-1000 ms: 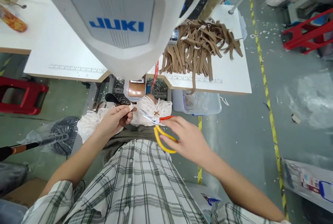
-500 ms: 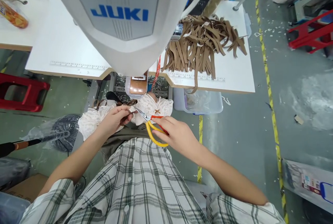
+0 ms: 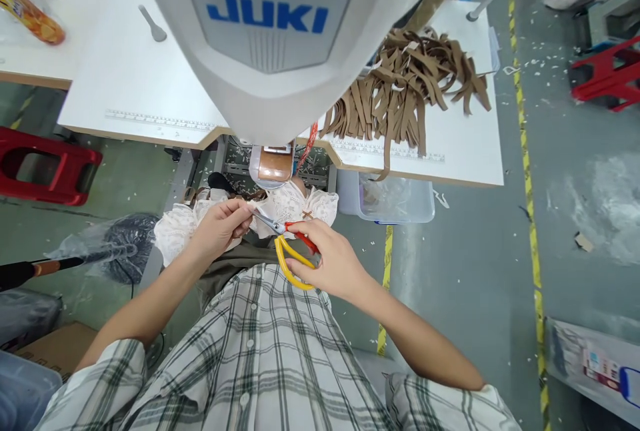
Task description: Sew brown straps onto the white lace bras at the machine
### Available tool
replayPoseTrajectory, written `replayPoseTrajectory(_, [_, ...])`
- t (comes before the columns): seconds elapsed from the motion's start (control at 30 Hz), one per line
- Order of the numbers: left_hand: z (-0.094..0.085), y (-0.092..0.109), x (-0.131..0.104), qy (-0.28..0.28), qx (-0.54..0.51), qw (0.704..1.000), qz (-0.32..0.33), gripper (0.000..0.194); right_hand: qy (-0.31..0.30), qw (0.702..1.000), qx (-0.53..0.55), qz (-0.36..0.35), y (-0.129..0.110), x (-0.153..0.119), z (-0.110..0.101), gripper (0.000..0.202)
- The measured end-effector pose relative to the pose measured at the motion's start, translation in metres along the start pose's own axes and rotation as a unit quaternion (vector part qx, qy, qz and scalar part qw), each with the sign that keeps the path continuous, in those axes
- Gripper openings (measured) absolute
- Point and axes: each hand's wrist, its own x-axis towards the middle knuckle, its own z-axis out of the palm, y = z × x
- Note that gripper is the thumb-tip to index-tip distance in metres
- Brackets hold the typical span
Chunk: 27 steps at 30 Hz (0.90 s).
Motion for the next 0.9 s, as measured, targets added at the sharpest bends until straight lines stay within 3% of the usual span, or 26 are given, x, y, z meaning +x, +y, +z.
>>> replayPoseTrajectory(0.27, [-0.003,0.004,-0.004,0.011,0.117,0.993,0.022,0.032,-0.016,1.0,0.017,0.017,-0.003,0.008,-0.002,0.036])
replayPoseTrajectory(0.4, [-0.002,-0.001,-0.003,0.032,0.085,0.996,0.017,0.033,-0.016,1.0,0.011,0.022,0.001,0.002,-0.002,0.033])
replayPoseTrajectory(0.5, [0.0,-0.003,-0.003,0.035,-0.003,0.999,-0.002,0.03,-0.006,0.999,0.007,0.036,0.006,-0.009,-0.006,0.031])
replayPoseTrajectory(0.63, [0.001,-0.002,-0.003,0.02,-0.108,0.994,-0.02,0.027,0.032,0.994,-0.061,0.085,0.025,-0.005,-0.039,0.032])
replayPoseTrajectory(0.77, [0.006,0.006,-0.003,-0.015,-0.11,0.993,-0.038,0.029,0.134,0.957,-0.227,0.116,0.053,0.04,-0.093,0.038])
replayPoseTrajectory(0.83, [0.008,0.012,-0.003,-0.034,-0.096,0.994,-0.042,0.031,0.179,0.938,-0.286,0.08,0.057,0.061,-0.111,0.041])
replayPoseTrajectory(0.9, [0.008,0.018,-0.002,-0.068,-0.072,0.993,-0.064,0.03,0.223,0.93,-0.289,0.027,0.047,0.071,-0.111,0.045])
